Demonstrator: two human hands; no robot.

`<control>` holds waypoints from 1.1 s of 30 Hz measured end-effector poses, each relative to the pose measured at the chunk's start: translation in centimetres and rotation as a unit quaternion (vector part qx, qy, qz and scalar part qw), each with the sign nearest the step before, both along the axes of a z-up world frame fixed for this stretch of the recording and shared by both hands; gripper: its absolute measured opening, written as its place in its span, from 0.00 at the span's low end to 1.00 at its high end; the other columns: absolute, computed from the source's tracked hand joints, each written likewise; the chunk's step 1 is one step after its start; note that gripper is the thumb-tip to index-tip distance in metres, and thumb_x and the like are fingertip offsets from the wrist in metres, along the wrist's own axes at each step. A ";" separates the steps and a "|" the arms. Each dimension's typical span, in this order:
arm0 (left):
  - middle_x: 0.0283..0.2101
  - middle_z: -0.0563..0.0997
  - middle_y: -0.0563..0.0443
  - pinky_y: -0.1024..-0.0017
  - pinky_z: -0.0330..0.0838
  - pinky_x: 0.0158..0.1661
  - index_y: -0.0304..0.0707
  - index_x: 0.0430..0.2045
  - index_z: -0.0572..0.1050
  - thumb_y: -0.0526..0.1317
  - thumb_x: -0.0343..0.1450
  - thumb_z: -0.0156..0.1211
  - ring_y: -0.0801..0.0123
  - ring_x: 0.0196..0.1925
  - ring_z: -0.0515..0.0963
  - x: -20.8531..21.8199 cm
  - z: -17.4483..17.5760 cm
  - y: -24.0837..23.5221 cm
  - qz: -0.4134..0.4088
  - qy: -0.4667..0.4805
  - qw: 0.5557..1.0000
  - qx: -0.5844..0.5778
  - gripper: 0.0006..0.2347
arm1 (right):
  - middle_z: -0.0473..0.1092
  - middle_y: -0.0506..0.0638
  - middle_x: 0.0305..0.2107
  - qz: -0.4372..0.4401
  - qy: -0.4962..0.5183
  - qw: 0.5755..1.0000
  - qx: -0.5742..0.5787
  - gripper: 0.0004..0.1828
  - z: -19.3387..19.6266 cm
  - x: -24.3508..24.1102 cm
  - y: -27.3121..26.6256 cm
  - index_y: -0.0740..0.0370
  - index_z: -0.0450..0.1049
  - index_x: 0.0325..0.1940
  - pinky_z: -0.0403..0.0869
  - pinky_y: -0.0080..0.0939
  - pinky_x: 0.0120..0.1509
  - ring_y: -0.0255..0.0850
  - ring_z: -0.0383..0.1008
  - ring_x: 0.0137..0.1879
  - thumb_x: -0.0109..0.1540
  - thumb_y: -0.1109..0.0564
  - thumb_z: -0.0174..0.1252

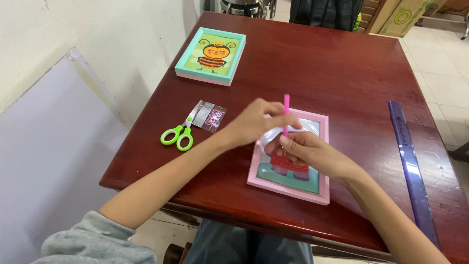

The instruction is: The person measures a pink-framed diamond art picture of a hippo using a ruler, then uses a pink stylus to place small red gems onto the sticky surface. The person also cuts open a packet of gems with scissors and continues placing gems on the artwork.

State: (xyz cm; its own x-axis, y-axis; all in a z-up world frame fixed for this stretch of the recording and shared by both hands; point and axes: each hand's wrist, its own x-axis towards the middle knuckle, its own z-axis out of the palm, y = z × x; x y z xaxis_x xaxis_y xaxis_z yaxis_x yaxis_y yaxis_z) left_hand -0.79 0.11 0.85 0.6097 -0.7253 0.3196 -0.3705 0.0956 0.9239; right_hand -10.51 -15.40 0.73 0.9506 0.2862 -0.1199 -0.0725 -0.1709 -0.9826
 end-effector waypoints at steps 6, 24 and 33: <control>0.31 0.81 0.57 0.81 0.70 0.32 0.46 0.24 0.83 0.59 0.63 0.57 0.78 0.34 0.76 3.1 2.2 2.3 0.137 0.080 0.985 -0.064 0.18 | 0.69 0.56 0.32 -0.023 -0.050 0.994 -0.097 0.25 1.7 1.2 1.8 0.70 0.74 0.50 0.66 0.36 0.35 0.37 0.64 0.32 0.62 0.46 0.49; 0.15 0.74 0.51 0.76 0.68 0.23 0.34 0.07 0.73 0.47 0.65 0.54 0.74 0.16 0.68 4.9 6.0 6.6 0.249 0.202 0.928 -0.192 0.17 | 0.65 0.48 0.46 -0.051 -0.228 0.883 -0.406 0.34 -2.0 13.0 11.6 0.50 0.68 0.50 0.64 0.49 0.50 0.48 0.61 0.52 0.47 0.34 0.65; 0.16 0.66 0.55 0.82 0.64 0.15 0.32 0.32 0.72 0.39 0.74 0.44 0.81 0.13 0.60 6.7 4.0 6.4 0.228 0.151 0.940 -0.203 0.10 | 0.73 0.50 0.28 -0.061 -0.133 0.958 -0.247 0.20 -2.9 15.6 9.0 0.53 0.77 0.37 0.70 0.45 0.39 0.46 0.72 0.39 0.46 0.44 0.69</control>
